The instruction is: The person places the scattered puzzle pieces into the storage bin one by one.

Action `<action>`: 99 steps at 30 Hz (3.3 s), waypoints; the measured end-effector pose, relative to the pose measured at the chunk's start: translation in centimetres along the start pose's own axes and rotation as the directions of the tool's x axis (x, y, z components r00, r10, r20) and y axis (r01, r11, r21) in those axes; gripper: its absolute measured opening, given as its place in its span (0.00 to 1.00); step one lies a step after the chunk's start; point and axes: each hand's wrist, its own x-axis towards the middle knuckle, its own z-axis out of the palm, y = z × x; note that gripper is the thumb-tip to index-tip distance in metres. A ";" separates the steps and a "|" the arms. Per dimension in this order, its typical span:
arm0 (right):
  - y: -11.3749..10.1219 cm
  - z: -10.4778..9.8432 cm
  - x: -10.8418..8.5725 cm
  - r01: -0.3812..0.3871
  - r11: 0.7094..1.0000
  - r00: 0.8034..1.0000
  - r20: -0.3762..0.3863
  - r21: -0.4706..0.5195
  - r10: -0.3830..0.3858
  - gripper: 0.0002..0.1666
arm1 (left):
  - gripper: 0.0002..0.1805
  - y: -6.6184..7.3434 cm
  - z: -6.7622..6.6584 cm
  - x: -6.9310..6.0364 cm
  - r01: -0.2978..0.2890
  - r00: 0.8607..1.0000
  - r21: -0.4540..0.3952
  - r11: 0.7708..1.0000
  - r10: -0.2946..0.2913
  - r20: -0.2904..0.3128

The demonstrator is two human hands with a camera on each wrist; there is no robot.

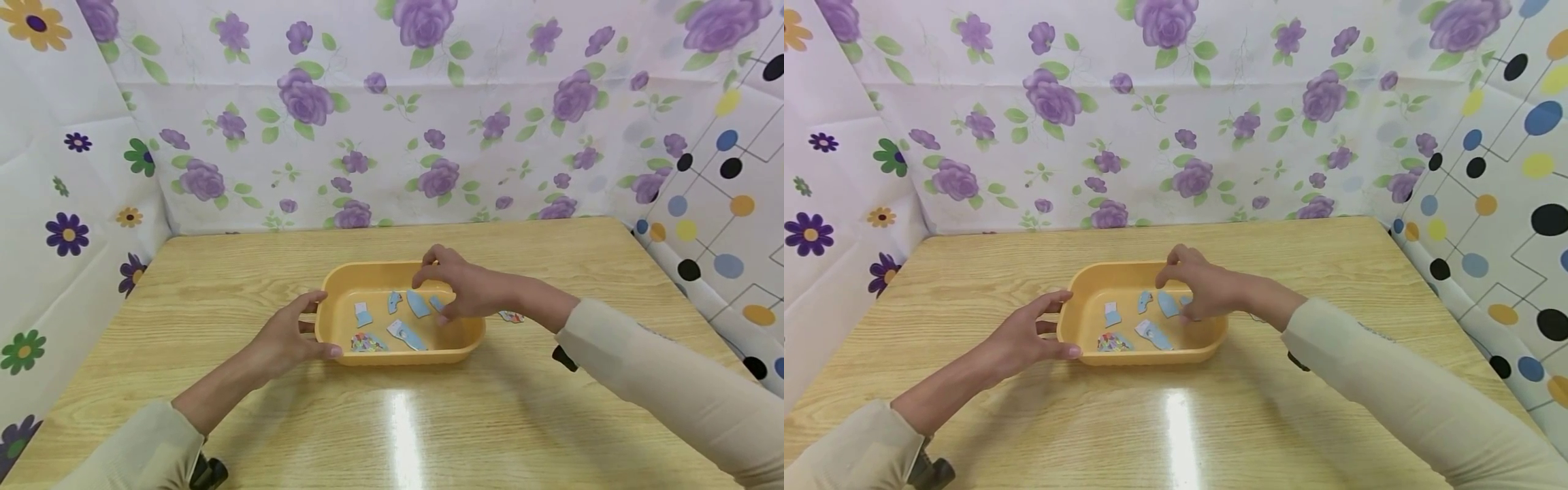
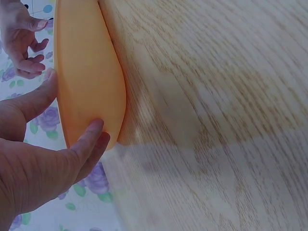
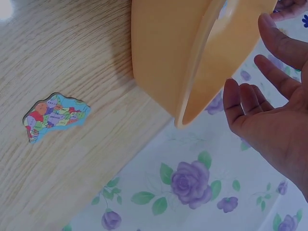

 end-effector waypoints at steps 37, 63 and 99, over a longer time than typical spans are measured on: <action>5.7 -2.1 -5.5 -0.093 0.994 0.971 -0.215 0.059 0.104 0.33 | 0.55 -0.2 0.0 0.2 0.008 1.000 -0.021 1.000 -0.008 0.004; 11.1 -0.1 -9.1 -0.275 0.948 0.931 -0.204 0.158 0.304 0.28 | 0.55 -0.1 0.0 0.3 0.015 1.000 0.003 1.000 -0.015 -0.006; 12.7 4.6 -8.1 -0.171 0.984 0.901 -0.412 -0.048 0.137 0.11 | 0.55 -0.1 -0.1 0.1 0.007 1.000 -0.003 1.000 -0.007 0.000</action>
